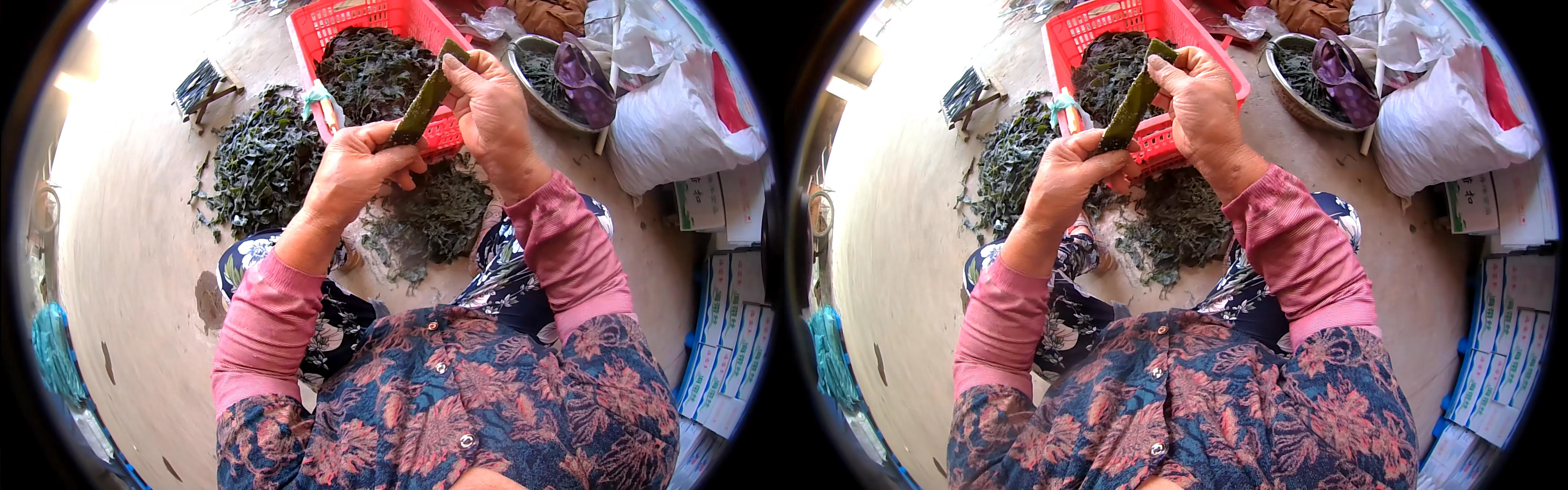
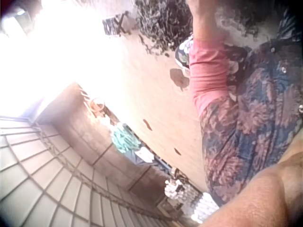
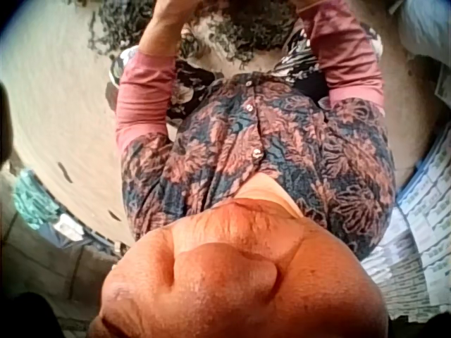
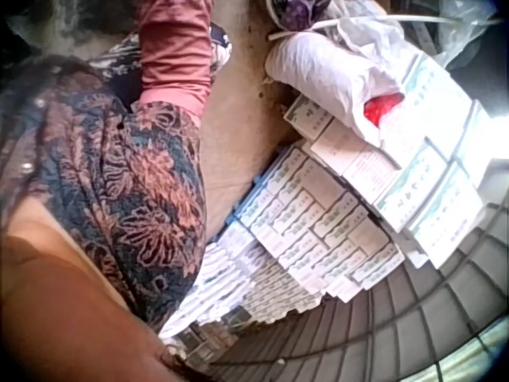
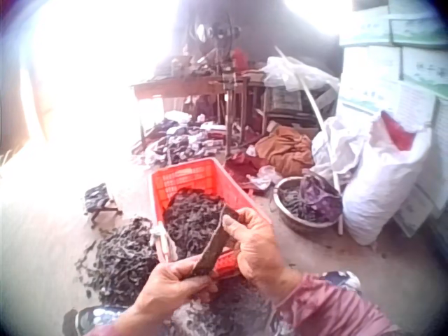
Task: The person picks up pieces of seaweed from a red plastic basket by hand, inspecting and unfolding each piece before placing it into a pile on the floor.
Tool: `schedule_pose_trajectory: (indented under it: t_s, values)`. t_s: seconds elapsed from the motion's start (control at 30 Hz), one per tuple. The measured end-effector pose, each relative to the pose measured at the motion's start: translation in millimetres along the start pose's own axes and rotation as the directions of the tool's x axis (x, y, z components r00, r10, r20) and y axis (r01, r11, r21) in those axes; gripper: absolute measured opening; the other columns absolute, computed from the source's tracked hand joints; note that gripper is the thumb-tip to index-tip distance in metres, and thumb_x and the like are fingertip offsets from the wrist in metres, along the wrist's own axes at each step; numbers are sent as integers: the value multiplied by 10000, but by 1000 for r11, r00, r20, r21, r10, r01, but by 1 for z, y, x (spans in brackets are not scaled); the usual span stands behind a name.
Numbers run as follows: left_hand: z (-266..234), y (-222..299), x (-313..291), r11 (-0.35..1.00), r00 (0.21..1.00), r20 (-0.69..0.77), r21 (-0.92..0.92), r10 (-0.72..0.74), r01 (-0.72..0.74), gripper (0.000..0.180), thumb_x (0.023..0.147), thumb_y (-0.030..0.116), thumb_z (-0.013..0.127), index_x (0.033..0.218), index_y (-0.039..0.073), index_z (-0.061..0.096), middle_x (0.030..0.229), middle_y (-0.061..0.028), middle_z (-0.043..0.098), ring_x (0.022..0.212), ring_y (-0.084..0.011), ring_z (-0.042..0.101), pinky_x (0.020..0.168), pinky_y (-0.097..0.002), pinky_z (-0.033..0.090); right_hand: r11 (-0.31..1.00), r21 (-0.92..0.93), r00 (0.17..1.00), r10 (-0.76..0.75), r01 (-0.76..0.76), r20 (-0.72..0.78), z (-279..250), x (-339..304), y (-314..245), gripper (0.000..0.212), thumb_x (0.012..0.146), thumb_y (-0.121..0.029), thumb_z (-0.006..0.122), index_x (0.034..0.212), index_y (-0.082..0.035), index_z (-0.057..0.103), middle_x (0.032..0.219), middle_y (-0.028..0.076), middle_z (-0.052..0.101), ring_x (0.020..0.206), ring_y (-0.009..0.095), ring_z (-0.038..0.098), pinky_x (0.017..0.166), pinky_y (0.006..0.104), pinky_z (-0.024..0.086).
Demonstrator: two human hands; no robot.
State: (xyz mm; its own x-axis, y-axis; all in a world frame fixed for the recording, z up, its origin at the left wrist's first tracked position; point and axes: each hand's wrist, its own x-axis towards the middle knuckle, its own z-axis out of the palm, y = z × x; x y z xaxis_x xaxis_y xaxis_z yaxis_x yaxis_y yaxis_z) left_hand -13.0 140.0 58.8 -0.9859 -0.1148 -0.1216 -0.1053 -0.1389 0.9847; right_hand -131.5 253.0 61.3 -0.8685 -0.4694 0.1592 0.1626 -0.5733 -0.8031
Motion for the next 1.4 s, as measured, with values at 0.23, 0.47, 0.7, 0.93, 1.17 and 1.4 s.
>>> schedule_pose_trajectory:
  t_s: [0.23,0.47,0.7,0.93,1.17,1.4]
  values:
    - [-15,2,1,945,930,-324,-212,171,-247,122,785,19,578,901,-9,602,743,-97,626,525,-97,549,510,-191,451,970,153,982,190,-187,-8,-11,-1,-9,56,832,-91,543,837,-81,488,779,22,575,679,114,567,617,250,479]
    - [-12,26,4,603,919,-211,-702,332,-379,101,863,105,490,943,49,519,908,-169,606,563,-148,546,510,-253,467,934,237,961,243,-269,133,3,-14,-7,18,844,-99,530,842,-87,517,779,17,584,688,104,573,638,260,491]
    - [-18,29,-1,860,996,-41,-501,84,-94,64,855,113,505,805,73,508,674,-73,591,367,-35,349,368,-170,325,998,-36,957,-36,48,288,9,-18,-5,107,809,-50,571,914,-33,579,840,32,599,765,103,570,706,240,477]
    - [-18,31,-8,999,1000,-3,34,-18,18,88,783,110,559,777,25,580,614,-40,595,398,-18,420,357,-151,316,789,-429,830,-175,439,529,14,-26,-6,166,725,10,629,890,0,607,894,65,568,820,118,536,728,238,443]
    - [-14,34,-14,948,1000,18,318,22,-27,136,773,99,537,843,7,608,615,0,576,496,-32,481,446,-178,386,891,-360,889,-93,275,449,17,-32,5,171,748,-17,628,918,-10,615,829,29,575,783,95,529,697,217,444]
    - [-16,29,-17,944,1000,-3,329,-12,12,146,734,67,547,855,-5,586,661,14,561,565,-40,498,512,-183,413,897,-440,921,139,37,363,10,-34,4,134,762,-109,647,811,-1,584,780,10,573,759,51,507,661,201,438]
